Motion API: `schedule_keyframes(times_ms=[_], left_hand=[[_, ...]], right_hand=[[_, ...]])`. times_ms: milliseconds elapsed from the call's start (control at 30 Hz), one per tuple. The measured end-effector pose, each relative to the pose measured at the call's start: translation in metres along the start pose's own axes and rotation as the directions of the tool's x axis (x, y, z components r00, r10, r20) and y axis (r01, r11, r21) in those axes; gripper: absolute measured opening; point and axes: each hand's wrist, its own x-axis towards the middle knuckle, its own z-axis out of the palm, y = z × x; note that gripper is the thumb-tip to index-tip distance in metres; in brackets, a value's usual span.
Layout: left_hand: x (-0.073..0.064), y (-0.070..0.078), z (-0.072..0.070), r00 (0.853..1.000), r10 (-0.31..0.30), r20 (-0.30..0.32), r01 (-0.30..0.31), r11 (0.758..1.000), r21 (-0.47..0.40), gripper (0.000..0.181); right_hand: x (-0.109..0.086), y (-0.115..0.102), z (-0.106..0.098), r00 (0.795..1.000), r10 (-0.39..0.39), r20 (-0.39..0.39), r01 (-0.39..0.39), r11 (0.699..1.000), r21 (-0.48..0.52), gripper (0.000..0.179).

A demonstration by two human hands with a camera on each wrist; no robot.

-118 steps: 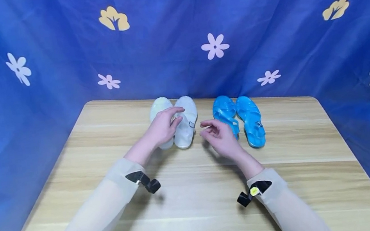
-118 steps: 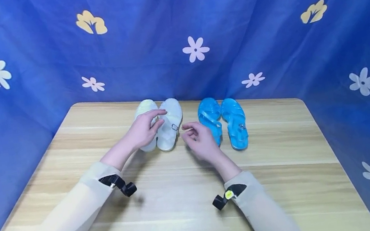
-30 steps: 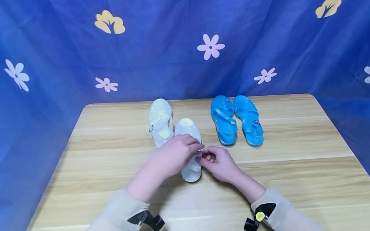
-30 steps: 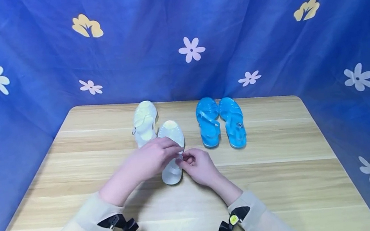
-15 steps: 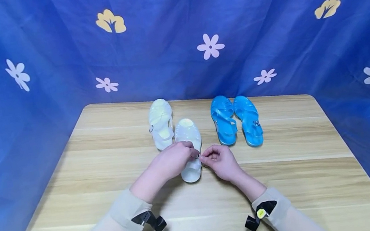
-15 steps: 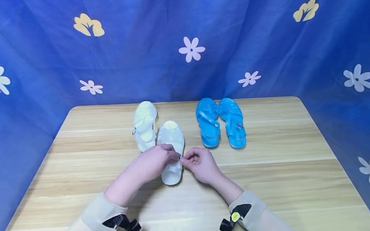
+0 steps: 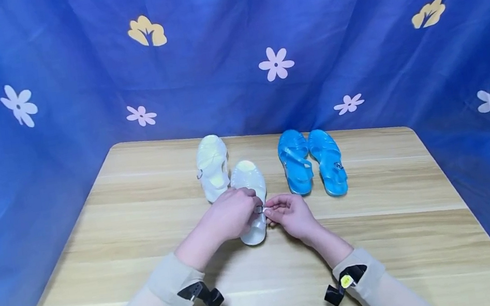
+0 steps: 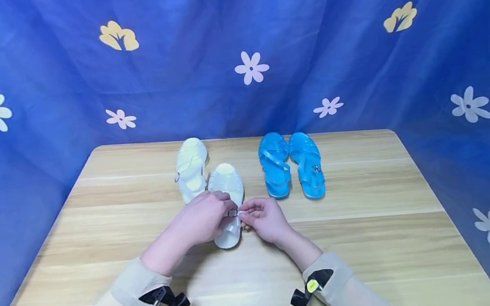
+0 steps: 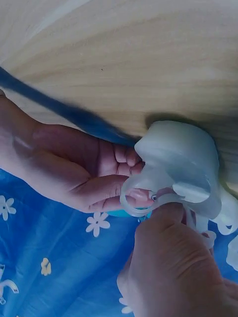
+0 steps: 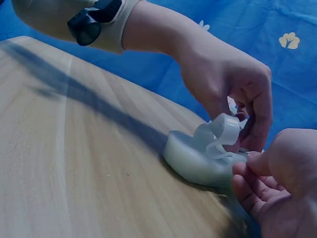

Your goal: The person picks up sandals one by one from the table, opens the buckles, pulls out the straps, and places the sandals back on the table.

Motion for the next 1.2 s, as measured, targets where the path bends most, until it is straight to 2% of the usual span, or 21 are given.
schedule_keyframes(times_ms=[133, 367, 600, 767, 933, 1067, 1200], left_hand=[[-0.001, -0.001, 0.005, 1.000, 0.004, -0.009, -0.004, 1.000, -0.014, 0.012], [-0.008, -0.004, 0.016, 0.998, -0.001, -0.060, -0.007, 0.991, -0.135, 0.017], [-0.007, -0.008, 0.026, 0.993, -0.040, -0.109, 0.005, 0.953, -0.304, 0.022], [-0.006, -0.011, 0.031, 0.985, -0.100, -0.143, 0.039, 0.924, -0.379, 0.021], [-0.009, -0.012, 0.037, 0.969, -0.129, -0.210, 0.037, 0.917, -0.396, 0.018], [-0.012, -0.013, 0.042, 0.958, -0.119, -0.262, 0.006, 0.919, -0.394, 0.017], [-0.014, -0.014, 0.043, 0.954, -0.098, -0.283, -0.022, 0.920, -0.392, 0.018]], right_hand=[[-0.001, 0.001, -0.002, 1.000, -0.009, 0.018, 0.009, 1.000, 0.025, 0.018], [-0.001, -0.002, -0.009, 0.998, -0.006, 0.059, 0.002, 0.998, 0.069, 0.021], [0.002, -0.005, -0.009, 0.999, 0.025, 0.023, -0.027, 0.996, 0.080, 0.022], [0.003, -0.007, -0.010, 0.999, 0.035, 0.014, -0.036, 0.996, 0.082, 0.021], [0.002, -0.007, -0.012, 0.998, 0.047, 0.039, -0.050, 0.995, 0.085, 0.021], [0.003, -0.006, -0.014, 0.997, 0.048, 0.064, -0.055, 0.992, 0.111, 0.021], [0.003, -0.007, -0.015, 0.996, 0.050, 0.079, -0.059, 0.991, 0.121, 0.021]])
